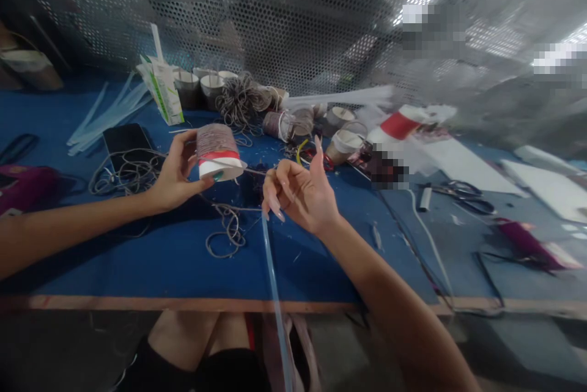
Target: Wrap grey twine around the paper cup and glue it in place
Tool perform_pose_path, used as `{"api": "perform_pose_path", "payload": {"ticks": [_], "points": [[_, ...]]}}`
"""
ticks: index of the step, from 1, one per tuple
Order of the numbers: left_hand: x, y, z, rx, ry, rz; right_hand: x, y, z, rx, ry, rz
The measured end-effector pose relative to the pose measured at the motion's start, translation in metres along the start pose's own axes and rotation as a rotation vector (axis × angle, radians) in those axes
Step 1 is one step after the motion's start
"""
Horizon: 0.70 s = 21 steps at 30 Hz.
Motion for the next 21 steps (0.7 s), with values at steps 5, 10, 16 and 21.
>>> {"api": "perform_pose_path", "payload": {"ticks": [5, 10, 16, 21], "points": [[-0.002, -0.001, 0.0, 0.032, -0.084, -0.064, -0.014, 0.003, 0.007, 0.046, -0.048, 0.205], [-0.004, 0.0, 0.003, 0.073, -0.095, -0.088, -0.02, -0.001, 0.024, 0.085, -0.257, 0.295], [-0.005, 0.002, 0.006, 0.084, -0.031, -0.098, -0.012, -0.018, 0.009, -0.36, -0.913, 0.555], [-0.004, 0.003, 0.014, 0.103, 0.086, -0.098, 0.008, -0.02, 0.009, -0.203, -0.38, 0.191]]}}
Point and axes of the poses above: each hand's wrist, its own y-axis towards the middle knuckle, its own x-axis out of the palm, z = x × y, the point moved 3 cm from there along y, towards the middle knuckle, and after that the axes turned 7 degrees about -z, right-handed, at the moved point
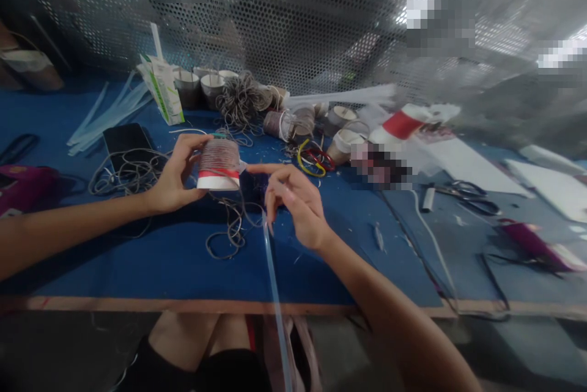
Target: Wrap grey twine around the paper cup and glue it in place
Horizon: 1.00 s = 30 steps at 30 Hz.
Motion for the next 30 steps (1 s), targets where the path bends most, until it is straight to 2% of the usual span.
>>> {"api": "perform_pose_path", "payload": {"ticks": [4, 7, 10, 12, 18, 22, 24, 26, 30], "points": [[0.002, 0.002, 0.005, 0.014, 0.059, 0.007, 0.018, -0.004, -0.002, 0.136, 0.166, -0.256], [0.003, 0.003, 0.007, 0.033, 0.061, 0.018, 0.022, -0.003, 0.001, 0.191, 0.231, -0.33], [0.004, 0.003, 0.009, 0.04, 0.042, 0.026, 0.02, 0.0, 0.005, 0.198, 0.32, -0.31], [0.004, 0.003, 0.009, 0.024, 0.03, 0.03, 0.016, 0.002, 0.007, 0.211, 0.361, -0.249], [0.003, 0.002, 0.01, 0.042, 0.003, 0.024, 0.001, 0.009, 0.013, 0.259, 0.376, 0.034], [0.004, 0.001, 0.006, 0.028, -0.024, 0.019, -0.009, 0.011, 0.011, 0.135, 0.325, 0.202], [0.005, 0.0, 0.004, 0.007, -0.027, 0.02, -0.007, 0.01, 0.007, 0.066, 0.317, 0.181], [0.005, 0.0, 0.002, -0.009, -0.027, 0.022, -0.001, 0.008, 0.003, 0.048, 0.311, 0.092], [0.006, 0.0, 0.002, 0.004, -0.064, -0.003, 0.011, 0.004, 0.002, 0.141, 0.292, -0.097]]}}
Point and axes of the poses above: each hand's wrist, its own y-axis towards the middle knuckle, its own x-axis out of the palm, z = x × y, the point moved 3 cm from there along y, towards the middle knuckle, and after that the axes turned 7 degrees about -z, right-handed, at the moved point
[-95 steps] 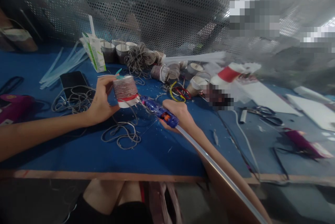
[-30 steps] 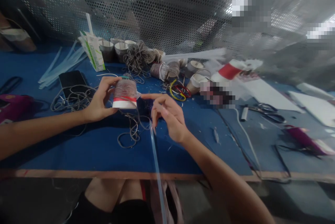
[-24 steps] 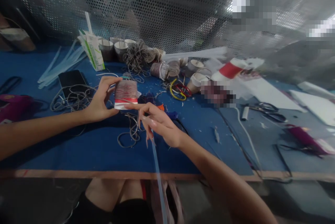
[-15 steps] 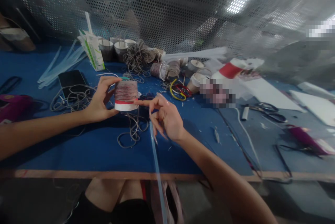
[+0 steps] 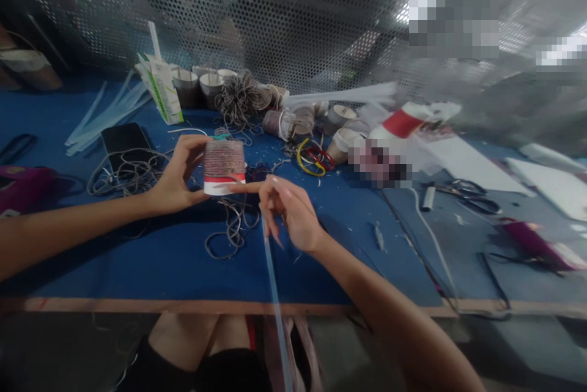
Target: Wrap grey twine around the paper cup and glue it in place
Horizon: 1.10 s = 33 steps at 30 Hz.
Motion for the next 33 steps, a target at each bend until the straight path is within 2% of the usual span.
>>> {"api": "perform_pose_path", "payload": {"ticks": [4, 13, 15, 18, 21, 25, 27, 30, 33], "points": [[0.001, 0.0, 0.0, -0.003, -0.072, -0.007, -0.002, 0.002, 0.003, 0.026, 0.069, -0.003], [0.004, 0.0, -0.001, 0.039, -0.173, -0.008, -0.022, 0.009, 0.006, 0.08, 0.152, 0.287], [0.002, 0.0, 0.0, 0.044, -0.124, -0.006, -0.028, 0.009, 0.008, 0.048, 0.119, 0.371], [0.0, 0.001, 0.003, 0.034, 0.026, -0.006, -0.032, 0.006, 0.005, -0.101, 0.039, 0.437], [-0.003, 0.001, 0.005, 0.031, 0.156, 0.003, -0.021, 0.001, 0.001, -0.204, -0.081, 0.288], [-0.004, 0.003, 0.009, 0.079, 0.264, -0.005, 0.0, -0.005, 0.002, -0.135, -0.27, -0.077], [-0.003, 0.004, 0.011, 0.108, 0.318, -0.003, 0.005, -0.005, 0.005, -0.086, -0.341, -0.209], [-0.003, 0.004, 0.013, 0.121, 0.349, 0.007, 0.005, -0.004, 0.007, -0.057, -0.366, -0.257], [-0.003, 0.004, 0.013, 0.103, 0.307, 0.009, 0.001, -0.002, 0.007, -0.065, -0.34, -0.182]]}}
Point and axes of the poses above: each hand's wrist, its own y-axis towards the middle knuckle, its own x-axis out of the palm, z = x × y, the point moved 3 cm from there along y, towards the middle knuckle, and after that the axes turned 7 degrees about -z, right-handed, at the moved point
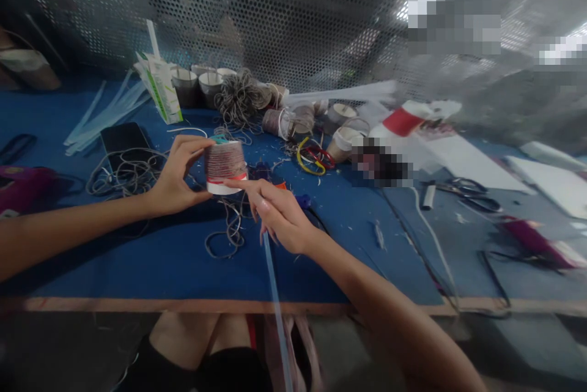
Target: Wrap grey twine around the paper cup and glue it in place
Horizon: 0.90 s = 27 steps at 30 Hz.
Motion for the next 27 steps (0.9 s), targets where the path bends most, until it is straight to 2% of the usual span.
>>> {"api": "perform_pose_path", "payload": {"ticks": [7, 12, 14, 15, 19, 21, 23, 27], "points": [[0.002, -0.002, -0.003, -0.05, -0.09, 0.021, -0.011, 0.002, 0.004, 0.041, 0.229, 0.354], [0.003, -0.003, -0.007, -0.066, -0.13, 0.044, -0.021, 0.0, 0.002, -0.104, 0.233, 0.497], [0.003, -0.003, -0.007, -0.066, -0.102, 0.035, -0.019, -0.003, -0.001, -0.167, 0.153, 0.458], [0.002, -0.003, -0.007, -0.067, -0.085, 0.026, -0.016, -0.003, -0.003, -0.176, 0.092, 0.4], [0.002, -0.002, -0.005, -0.052, -0.056, 0.001, 0.001, -0.002, -0.009, -0.11, -0.186, 0.004], [0.002, -0.002, -0.004, -0.042, -0.059, 0.014, 0.004, -0.001, -0.008, -0.078, -0.244, -0.098], [0.002, -0.002, -0.004, -0.046, -0.069, 0.033, 0.003, 0.0, -0.007, -0.058, -0.22, -0.074], [0.003, -0.004, -0.005, -0.098, -0.126, 0.035, -0.002, -0.001, -0.002, -0.031, -0.099, 0.059]]}}
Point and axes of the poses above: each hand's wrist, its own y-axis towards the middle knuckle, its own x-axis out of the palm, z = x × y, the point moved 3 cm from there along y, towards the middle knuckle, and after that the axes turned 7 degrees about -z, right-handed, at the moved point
